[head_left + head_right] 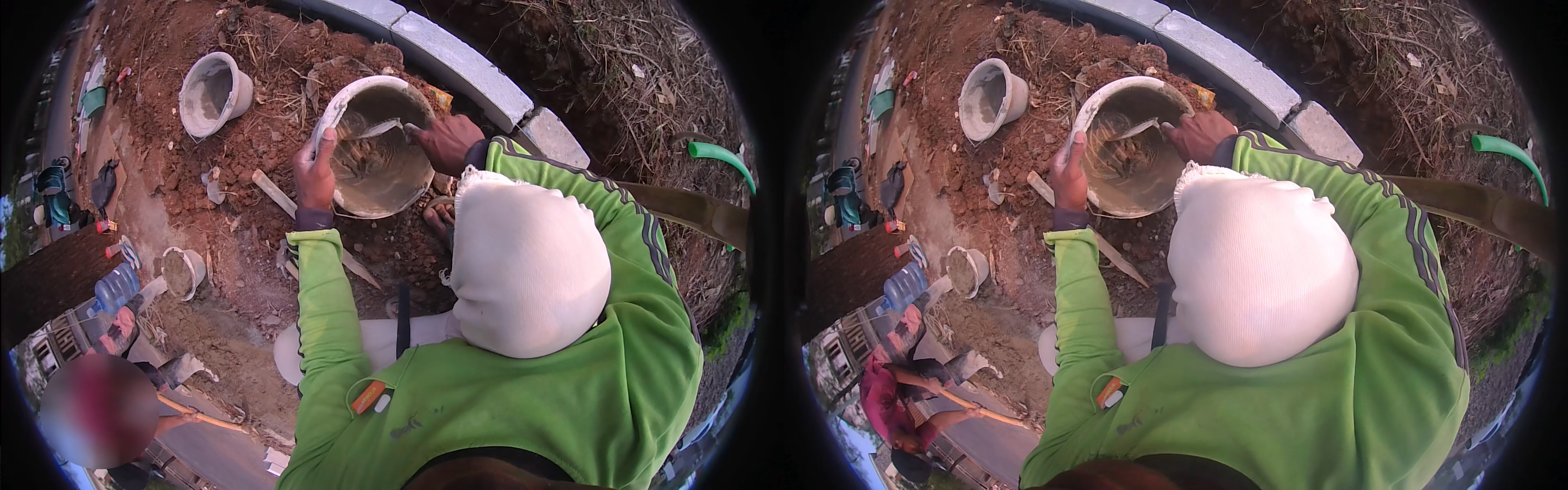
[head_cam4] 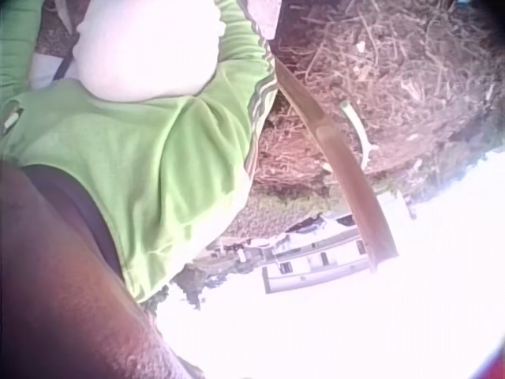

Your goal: The person applies mortar from a bucket onto a concrete curb using a trowel, then smooths the surface.

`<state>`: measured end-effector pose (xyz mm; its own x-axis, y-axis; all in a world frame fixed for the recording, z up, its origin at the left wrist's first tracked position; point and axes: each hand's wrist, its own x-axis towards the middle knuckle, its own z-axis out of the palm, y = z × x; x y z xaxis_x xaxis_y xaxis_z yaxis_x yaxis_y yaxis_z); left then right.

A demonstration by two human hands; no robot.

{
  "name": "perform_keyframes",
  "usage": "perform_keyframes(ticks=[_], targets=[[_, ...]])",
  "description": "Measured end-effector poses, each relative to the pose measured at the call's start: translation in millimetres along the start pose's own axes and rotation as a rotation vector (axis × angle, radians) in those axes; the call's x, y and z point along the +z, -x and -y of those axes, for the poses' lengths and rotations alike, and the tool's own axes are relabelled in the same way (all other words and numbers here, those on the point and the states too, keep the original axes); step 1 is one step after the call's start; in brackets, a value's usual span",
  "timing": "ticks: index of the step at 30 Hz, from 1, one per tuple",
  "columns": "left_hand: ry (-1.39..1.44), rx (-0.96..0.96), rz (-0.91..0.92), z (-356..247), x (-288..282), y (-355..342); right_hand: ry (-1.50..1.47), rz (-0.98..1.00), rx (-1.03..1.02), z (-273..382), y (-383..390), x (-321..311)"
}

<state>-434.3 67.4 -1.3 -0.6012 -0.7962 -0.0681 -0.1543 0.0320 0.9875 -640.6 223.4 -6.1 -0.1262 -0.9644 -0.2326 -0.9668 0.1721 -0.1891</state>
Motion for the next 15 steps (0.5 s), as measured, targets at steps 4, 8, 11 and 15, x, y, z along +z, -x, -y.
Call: perform_keyframes(ticks=[4,8,11,15], targets=[[-0.016,-0.018,-0.017,0.7,4.9,-2.5,0.178,0.059,-0.068,-7.6,-4.0,31.1],[0.002,-0.051,-0.002,-5.3,0.9,2.6,0.05,-0.022,0.035,2.3,-8.9,7.1],[-0.017,-0.047,-0.009,-8.4,13.0,-1.5,0.12,-0.107,0.044,0.9,-6.1,25.3],[-0.055,-0.054,-0.04,-9.9,8.2,3.1,0.148,-0.015,-0.04,7.9,-5.1,7.0]])
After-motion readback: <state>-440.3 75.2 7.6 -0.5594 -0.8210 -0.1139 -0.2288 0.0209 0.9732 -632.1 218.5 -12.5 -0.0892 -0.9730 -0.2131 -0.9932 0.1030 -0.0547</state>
